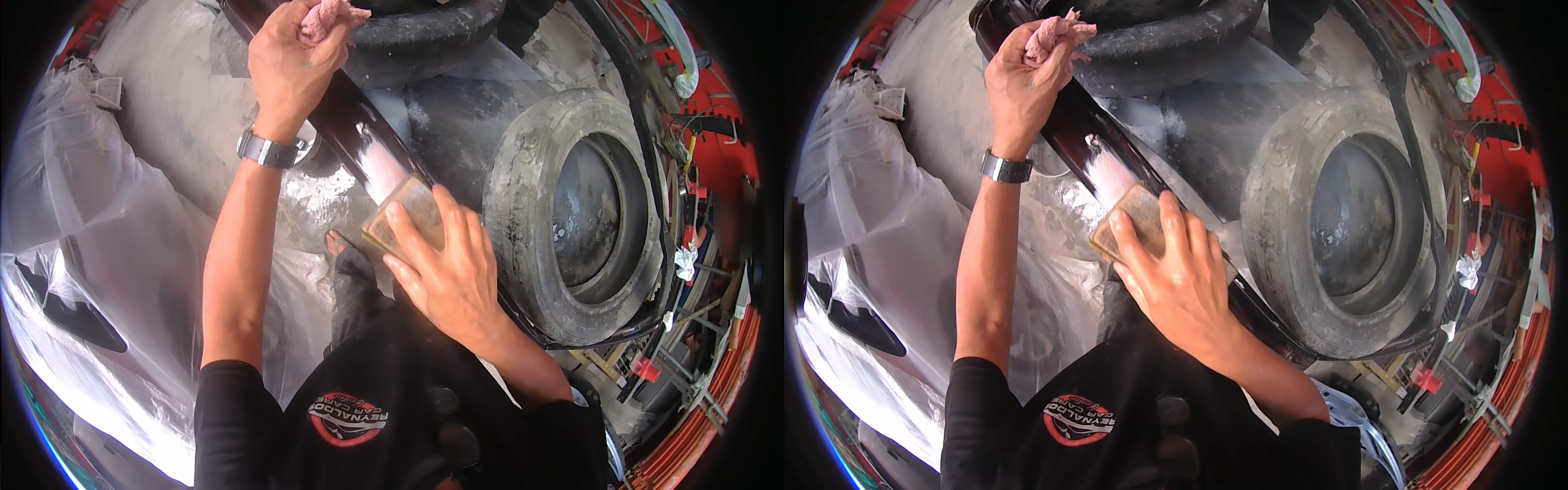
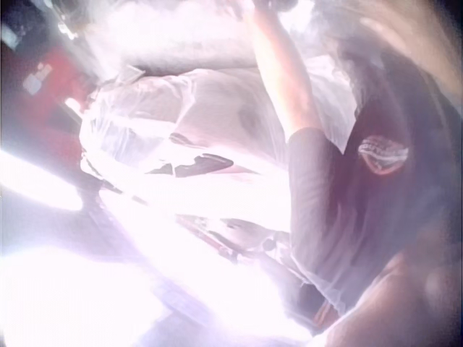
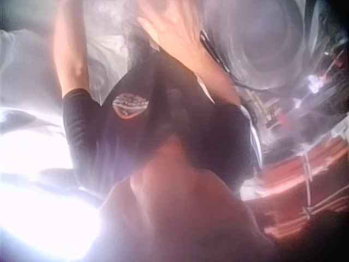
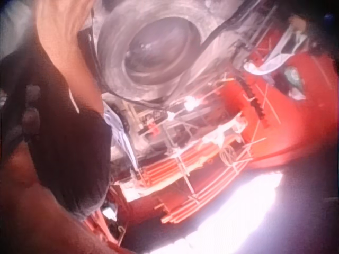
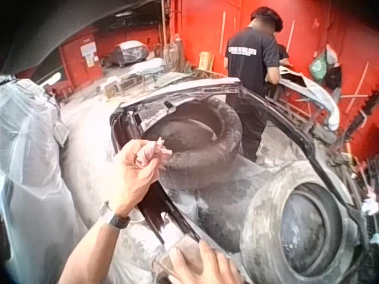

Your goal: The person sands a long, dark-colored car trim piece using a sanding block. They repeatedly dip the block into a bucket of water and wipe the surface with a cloth while sanding.

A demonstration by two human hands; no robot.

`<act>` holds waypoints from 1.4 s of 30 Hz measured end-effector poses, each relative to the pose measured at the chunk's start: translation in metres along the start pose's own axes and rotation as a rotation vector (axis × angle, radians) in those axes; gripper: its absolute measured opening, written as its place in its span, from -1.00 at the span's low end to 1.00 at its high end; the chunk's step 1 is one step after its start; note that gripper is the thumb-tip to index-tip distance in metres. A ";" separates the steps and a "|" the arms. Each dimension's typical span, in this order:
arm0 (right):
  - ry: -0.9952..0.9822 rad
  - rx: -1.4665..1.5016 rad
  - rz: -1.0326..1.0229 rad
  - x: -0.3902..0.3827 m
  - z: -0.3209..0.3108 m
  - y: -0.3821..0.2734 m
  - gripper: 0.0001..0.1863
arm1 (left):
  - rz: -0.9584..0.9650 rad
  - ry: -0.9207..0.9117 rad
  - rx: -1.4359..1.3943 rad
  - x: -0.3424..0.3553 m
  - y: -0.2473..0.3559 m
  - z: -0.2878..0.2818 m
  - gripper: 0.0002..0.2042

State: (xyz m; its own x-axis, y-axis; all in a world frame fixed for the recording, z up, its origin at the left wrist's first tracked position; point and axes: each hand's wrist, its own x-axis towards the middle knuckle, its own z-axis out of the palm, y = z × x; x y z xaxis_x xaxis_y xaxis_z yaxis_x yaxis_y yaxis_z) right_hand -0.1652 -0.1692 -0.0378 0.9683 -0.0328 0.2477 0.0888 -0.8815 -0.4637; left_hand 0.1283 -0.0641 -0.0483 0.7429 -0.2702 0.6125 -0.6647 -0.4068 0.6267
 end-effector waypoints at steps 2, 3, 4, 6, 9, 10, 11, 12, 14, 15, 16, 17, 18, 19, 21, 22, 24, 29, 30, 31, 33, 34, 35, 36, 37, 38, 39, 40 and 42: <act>0.032 -0.041 0.008 0.039 0.000 -0.005 -0.23 | -0.136 -0.026 -0.146 -0.002 0.006 -0.001 -0.74; 0.034 -0.025 0.026 0.059 0.008 0.000 -0.26 | -0.165 -0.026 -0.145 -0.002 0.006 -0.001 -0.74; 0.035 -0.001 0.035 0.059 0.007 0.000 -0.25 | -0.194 -0.026 -0.144 -0.002 0.006 -0.001 -0.74; 0.034 0.050 0.054 0.056 0.009 0.001 -0.25 | -0.232 -0.032 -0.241 -0.003 0.006 0.001 -0.74; -0.011 0.132 0.053 0.005 -0.005 0.000 -0.25 | -0.082 -0.005 -0.077 -0.003 0.001 -0.002 -0.75; -0.020 0.162 0.066 0.000 -0.008 -0.001 -0.26 | 0.006 0.004 0.025 -0.003 0.001 -0.002 -0.76; -0.019 0.186 0.070 0.008 -0.005 0.005 -0.28 | -0.005 0.011 -0.049 -0.002 -0.005 -0.001 -0.76; 0.022 0.228 0.063 0.031 -0.002 0.010 -0.31 | -0.011 0.005 -0.137 -0.001 -0.009 0.001 -0.76; -0.022 0.371 0.159 0.059 -0.001 0.017 -0.32 | -0.144 -0.035 -0.194 -0.001 -0.002 0.004 -0.75; -0.033 0.406 0.170 0.065 0.000 0.018 -0.33 | -0.166 -0.036 -0.213 -0.001 0.000 0.003 -0.75; -0.044 0.442 0.183 0.068 0.001 0.019 -0.33 | -0.189 -0.037 -0.233 -0.001 0.001 0.003 -0.76; -0.024 0.406 0.147 0.046 -0.003 0.019 -0.32 | -0.189 -0.080 -0.127 0.000 0.001 0.001 -0.77; -0.007 0.375 0.108 0.025 -0.005 0.017 -0.31 | -0.123 -0.056 -0.092 0.000 0.000 0.001 -0.77; 0.000 0.260 0.037 0.005 -0.006 0.014 -0.28 | -0.054 -0.036 -0.054 0.000 -0.003 0.001 -0.77; 0.019 0.289 0.043 0.002 -0.003 0.012 -0.29 | 0.016 -0.008 -0.037 -0.001 -0.009 0.000 -0.77; 0.039 0.334 0.048 0.018 -0.002 0.014 -0.30 | 0.018 -0.001 -0.059 -0.003 -0.015 0.000 -0.78; 0.076 0.406 0.060 0.061 0.015 0.028 -0.34 | -0.053 -0.027 -0.205 0.002 -0.011 0.008 -0.79; 0.004 0.273 0.030 0.010 -0.002 0.016 -0.21 | -0.160 -0.070 -0.299 0.003 -0.006 0.003 -0.80; -0.033 0.236 0.056 -0.005 -0.010 0.010 -0.15 | -0.142 -0.071 -0.262 0.002 -0.004 0.003 -0.81; -0.010 0.244 0.062 -0.004 -0.006 0.011 -0.19 | -0.143 -0.063 -0.290 0.001 -0.001 0.002 -0.82; 0.036 0.321 0.070 0.021 0.004 0.013 -0.27 | -0.140 -0.053 -0.349 0.000 0.010 0.002 -0.82; 0.054 0.374 0.078 0.047 0.009 0.018 -0.31 | -0.162 -0.074 -0.395 0.002 0.009 0.005 -0.83; 0.097 0.434 0.073 0.065 0.016 0.025 -0.37 | -0.185 -0.094 -0.432 0.003 0.004 0.005 -0.84; 0.060 0.441 0.085 0.063 0.014 0.025 -0.35 | -0.213 -0.109 -0.463 0.003 0.006 0.004 -0.85; 0.023 0.447 0.097 0.058 0.011 0.026 -0.33 | -0.152 -0.092 -0.449 0.003 0.008 0.004 -0.87; -0.015 0.454 0.109 0.050 0.006 0.027 -0.31 | -0.169 -0.097 -0.457 0.003 0.012 0.005 -0.88; -0.064 0.452 0.117 0.028 -0.004 0.023 -0.27 | -0.188 -0.090 -0.457 0.003 0.013 0.002 -0.88; -0.101 0.417 0.137 0.003 -0.011 0.023 -0.24 | -0.207 -0.091 -0.464 0.002 0.013 0.002 -0.89; -0.068 0.392 0.141 -0.025 -0.011 0.024 -0.23 | -0.165 -0.078 -0.445 0.002 0.016 0.002 -0.88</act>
State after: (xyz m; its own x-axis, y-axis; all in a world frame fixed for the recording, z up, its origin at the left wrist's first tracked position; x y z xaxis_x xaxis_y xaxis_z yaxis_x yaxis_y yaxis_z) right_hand -0.1896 -0.1951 -0.0455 0.9893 -0.0976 0.1083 0.0239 -0.6243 -0.7808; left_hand 0.1187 -0.0731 -0.0381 0.8338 -0.3054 0.4600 -0.4943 -0.0417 0.8683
